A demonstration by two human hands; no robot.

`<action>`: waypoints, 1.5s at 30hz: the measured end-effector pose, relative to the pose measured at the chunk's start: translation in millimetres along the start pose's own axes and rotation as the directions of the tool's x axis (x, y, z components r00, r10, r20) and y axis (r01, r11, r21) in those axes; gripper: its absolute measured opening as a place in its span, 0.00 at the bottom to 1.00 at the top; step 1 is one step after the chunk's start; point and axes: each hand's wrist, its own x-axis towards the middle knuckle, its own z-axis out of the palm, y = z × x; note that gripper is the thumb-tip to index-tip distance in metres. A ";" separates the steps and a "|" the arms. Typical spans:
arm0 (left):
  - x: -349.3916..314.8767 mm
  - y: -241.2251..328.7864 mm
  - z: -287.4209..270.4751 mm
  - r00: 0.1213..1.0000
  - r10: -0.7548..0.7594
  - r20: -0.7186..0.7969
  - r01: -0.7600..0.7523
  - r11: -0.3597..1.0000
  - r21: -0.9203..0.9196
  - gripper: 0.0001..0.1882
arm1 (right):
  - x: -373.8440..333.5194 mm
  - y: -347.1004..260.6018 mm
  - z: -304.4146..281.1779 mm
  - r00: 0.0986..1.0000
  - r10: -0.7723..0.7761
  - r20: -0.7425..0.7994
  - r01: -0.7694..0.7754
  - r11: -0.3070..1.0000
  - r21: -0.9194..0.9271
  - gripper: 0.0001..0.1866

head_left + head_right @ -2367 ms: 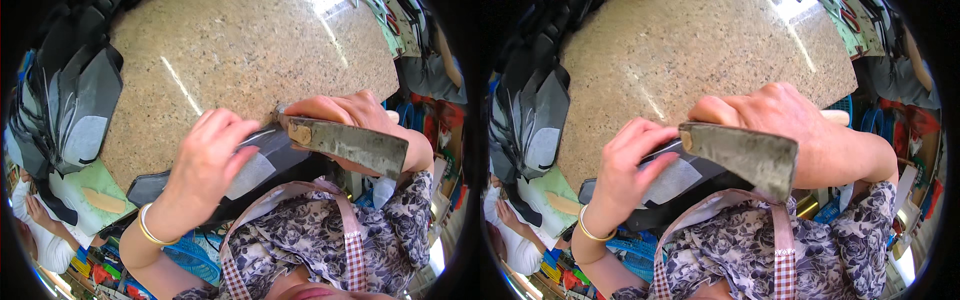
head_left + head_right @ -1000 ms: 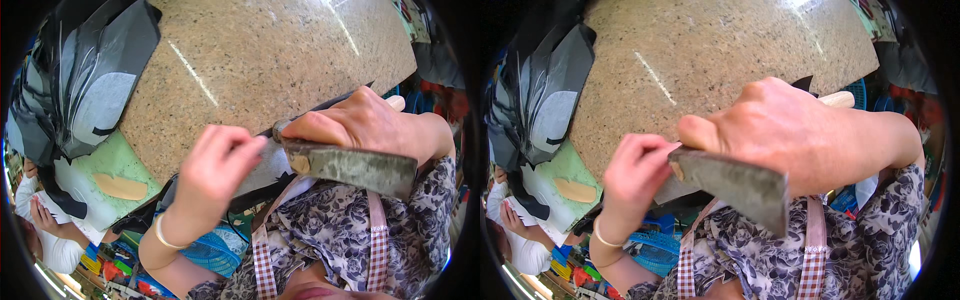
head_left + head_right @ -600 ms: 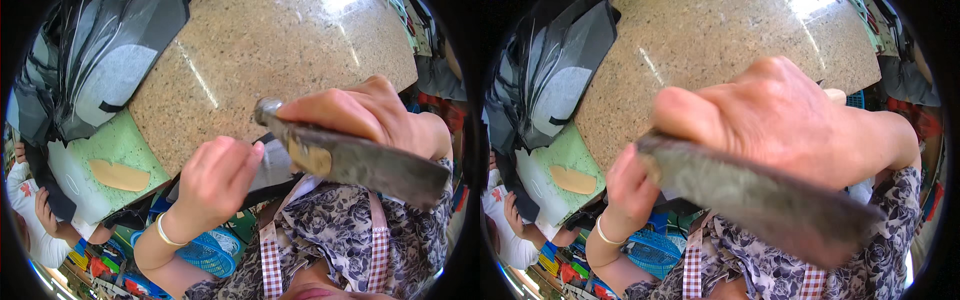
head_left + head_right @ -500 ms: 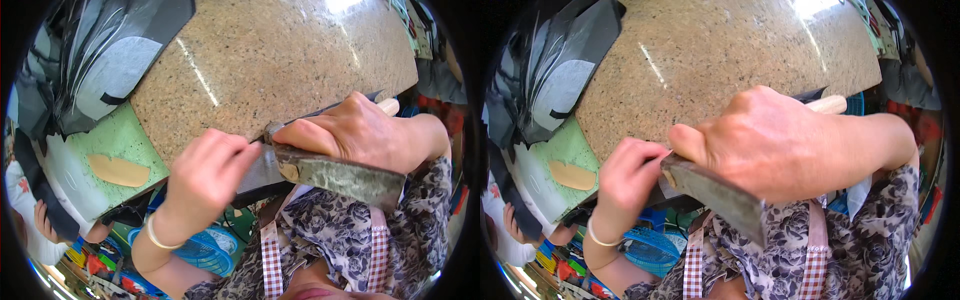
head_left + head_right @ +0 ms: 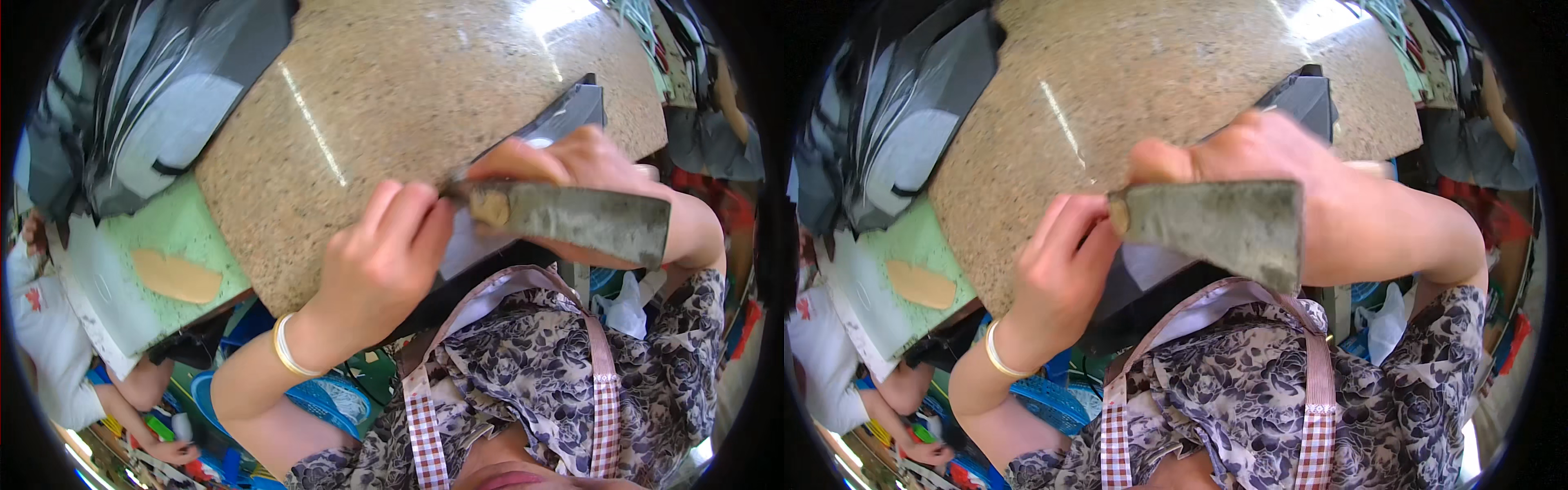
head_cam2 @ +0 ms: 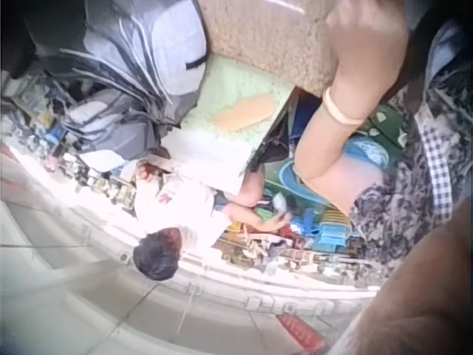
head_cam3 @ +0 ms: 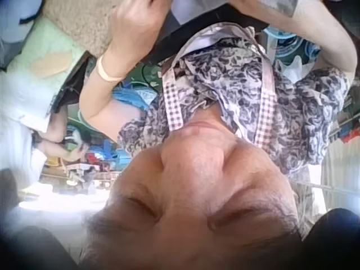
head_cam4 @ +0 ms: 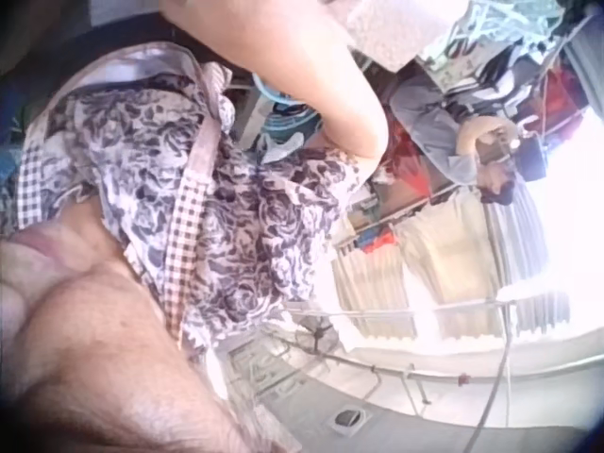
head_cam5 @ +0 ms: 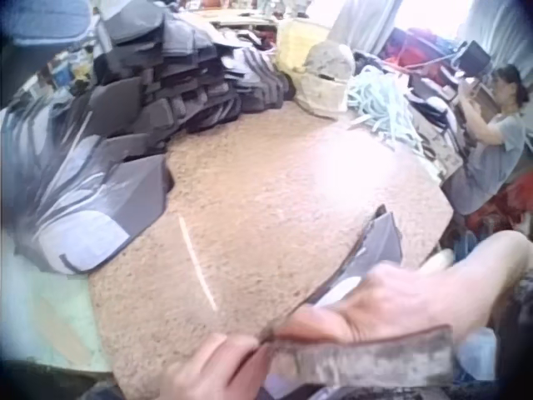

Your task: Assembling and hammering black leather shoe components at a factory workbench.

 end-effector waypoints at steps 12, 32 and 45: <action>-18.8 10.7 -19.8 0.997 0.028 0.070 -0.040 0.983 0.179 0.12 | -3.2 2.4 -1.8 0.995 0.015 0.095 -0.038 0.970 0.242 0.18; -14.9 18.9 -19.2 0.974 -0.143 0.175 0.077 0.939 0.337 0.10 | -1.1 -4.7 7.6 0.998 -0.048 0.050 0.043 0.994 0.099 0.20; -10.6 -10.3 -40.9 0.953 -0.234 0.194 0.236 0.972 0.011 0.17 | -2.2 -0.1 10.3 0.995 -0.065 0.073 0.051 0.982 0.180 0.20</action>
